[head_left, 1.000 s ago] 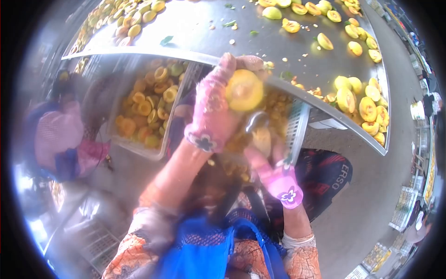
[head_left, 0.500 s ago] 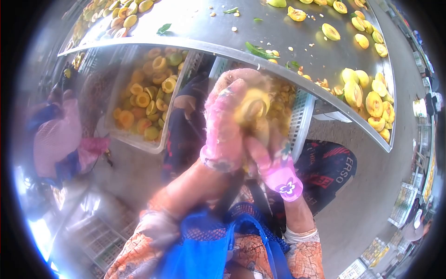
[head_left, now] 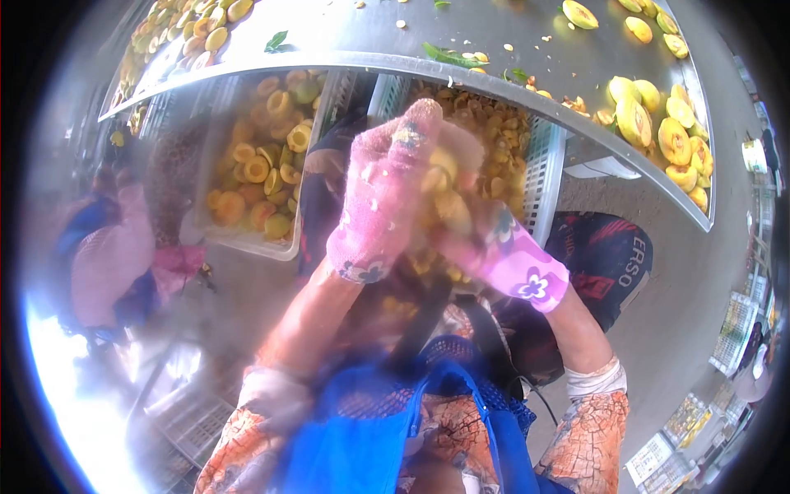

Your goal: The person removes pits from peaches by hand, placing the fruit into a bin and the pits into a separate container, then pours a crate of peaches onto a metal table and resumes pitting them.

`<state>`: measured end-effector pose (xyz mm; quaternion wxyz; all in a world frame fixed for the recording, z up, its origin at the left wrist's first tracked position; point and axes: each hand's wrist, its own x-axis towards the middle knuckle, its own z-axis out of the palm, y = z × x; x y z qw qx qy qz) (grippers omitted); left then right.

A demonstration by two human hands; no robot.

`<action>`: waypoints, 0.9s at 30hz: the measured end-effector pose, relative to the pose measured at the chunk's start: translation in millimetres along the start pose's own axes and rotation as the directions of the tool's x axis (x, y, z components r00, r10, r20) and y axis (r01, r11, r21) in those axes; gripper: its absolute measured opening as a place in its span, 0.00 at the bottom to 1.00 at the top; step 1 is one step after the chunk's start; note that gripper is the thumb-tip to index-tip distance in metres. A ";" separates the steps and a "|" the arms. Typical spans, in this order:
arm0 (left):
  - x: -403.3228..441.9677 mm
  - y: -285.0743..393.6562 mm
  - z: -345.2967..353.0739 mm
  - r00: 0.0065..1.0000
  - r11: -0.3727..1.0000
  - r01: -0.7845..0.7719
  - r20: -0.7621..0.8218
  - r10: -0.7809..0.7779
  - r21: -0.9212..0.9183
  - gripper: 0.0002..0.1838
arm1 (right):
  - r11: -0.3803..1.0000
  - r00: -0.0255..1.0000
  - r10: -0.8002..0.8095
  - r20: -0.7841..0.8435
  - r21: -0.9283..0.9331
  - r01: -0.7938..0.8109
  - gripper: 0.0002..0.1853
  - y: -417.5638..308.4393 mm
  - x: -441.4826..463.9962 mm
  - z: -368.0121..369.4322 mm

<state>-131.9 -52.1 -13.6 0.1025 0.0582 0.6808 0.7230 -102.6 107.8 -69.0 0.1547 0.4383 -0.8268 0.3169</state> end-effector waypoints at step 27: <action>-1.8 -3.1 17.6 0.915 0.956 -0.288 -0.311 0.256 -0.060 0.30 | 0.909 0.889 0.333 0.314 0.144 -0.391 0.27 -4.0 2.4 -8.4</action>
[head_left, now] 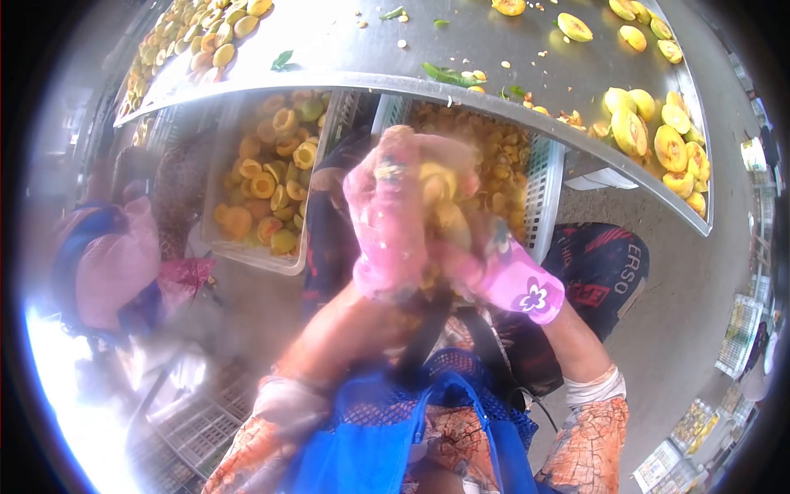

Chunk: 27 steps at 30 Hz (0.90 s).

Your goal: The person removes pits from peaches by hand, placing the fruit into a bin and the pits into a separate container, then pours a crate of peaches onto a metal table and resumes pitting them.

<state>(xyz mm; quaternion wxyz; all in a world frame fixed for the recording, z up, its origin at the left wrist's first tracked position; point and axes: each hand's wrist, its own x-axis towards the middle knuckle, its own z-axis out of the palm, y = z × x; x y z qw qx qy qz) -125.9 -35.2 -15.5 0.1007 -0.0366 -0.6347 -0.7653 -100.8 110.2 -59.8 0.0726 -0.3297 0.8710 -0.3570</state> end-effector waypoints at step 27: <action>9.2 -11.3 -31.6 0.883 0.905 0.426 0.224 -0.412 -0.011 0.30 | 0.951 0.940 -0.252 -0.229 -0.237 0.197 0.22 6.3 3.5 33.2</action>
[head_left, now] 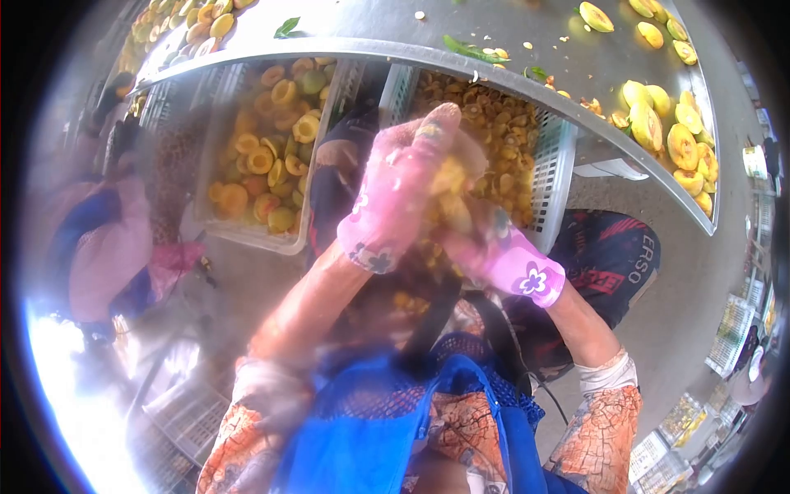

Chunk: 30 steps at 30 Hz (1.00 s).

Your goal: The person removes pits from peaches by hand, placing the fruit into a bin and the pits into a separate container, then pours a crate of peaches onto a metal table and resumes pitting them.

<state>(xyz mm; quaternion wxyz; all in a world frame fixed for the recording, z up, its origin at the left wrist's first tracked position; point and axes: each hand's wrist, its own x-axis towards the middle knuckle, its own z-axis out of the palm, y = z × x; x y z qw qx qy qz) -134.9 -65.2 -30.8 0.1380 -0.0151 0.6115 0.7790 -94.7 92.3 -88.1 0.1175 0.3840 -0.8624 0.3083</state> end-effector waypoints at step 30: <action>-2.6 -3.2 -51.4 0.871 0.958 -0.288 0.414 0.265 -0.007 0.28 | -0.557 0.483 -0.124 0.867 0.342 -0.757 0.18 -25.2 29.5 -19.1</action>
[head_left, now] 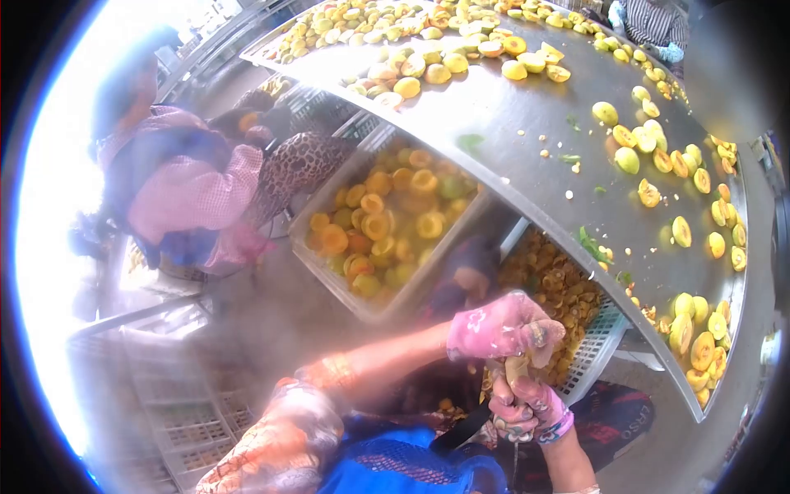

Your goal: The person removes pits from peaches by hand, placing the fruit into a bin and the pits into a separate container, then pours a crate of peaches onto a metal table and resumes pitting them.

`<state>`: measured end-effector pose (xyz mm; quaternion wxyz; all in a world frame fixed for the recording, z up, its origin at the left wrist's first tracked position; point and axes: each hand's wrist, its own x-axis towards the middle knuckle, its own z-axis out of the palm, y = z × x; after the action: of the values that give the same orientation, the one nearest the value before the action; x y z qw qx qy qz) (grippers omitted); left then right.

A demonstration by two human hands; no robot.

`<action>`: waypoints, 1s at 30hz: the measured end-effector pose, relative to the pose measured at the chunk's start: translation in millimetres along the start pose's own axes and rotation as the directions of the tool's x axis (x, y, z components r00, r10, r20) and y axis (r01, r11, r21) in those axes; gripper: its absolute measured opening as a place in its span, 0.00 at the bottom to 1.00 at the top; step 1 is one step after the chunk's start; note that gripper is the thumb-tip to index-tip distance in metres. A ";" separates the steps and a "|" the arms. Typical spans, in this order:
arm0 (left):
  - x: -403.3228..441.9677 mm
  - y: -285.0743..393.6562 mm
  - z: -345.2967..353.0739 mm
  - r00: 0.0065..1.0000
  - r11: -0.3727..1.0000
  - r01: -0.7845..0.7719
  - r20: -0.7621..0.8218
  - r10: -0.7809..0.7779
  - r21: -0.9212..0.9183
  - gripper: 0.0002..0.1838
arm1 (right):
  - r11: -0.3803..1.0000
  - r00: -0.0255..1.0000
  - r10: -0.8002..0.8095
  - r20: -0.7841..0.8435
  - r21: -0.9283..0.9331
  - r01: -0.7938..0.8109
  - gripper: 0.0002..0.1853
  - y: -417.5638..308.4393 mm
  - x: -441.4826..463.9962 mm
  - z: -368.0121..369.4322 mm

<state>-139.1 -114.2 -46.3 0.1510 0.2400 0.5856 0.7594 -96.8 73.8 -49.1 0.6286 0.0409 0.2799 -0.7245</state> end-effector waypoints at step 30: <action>-164.9 -98.0 -76.6 0.569 -0.012 0.822 -0.822 0.004 0.569 0.09 | -0.551 0.834 -0.549 -0.061 -0.723 -0.416 0.27 29.5 5.6 -76.0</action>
<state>-47.3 -234.6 -186.7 0.0004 -0.1969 0.9716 0.1316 -92.7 101.9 -125.7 0.1387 -0.3598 0.9195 -0.0766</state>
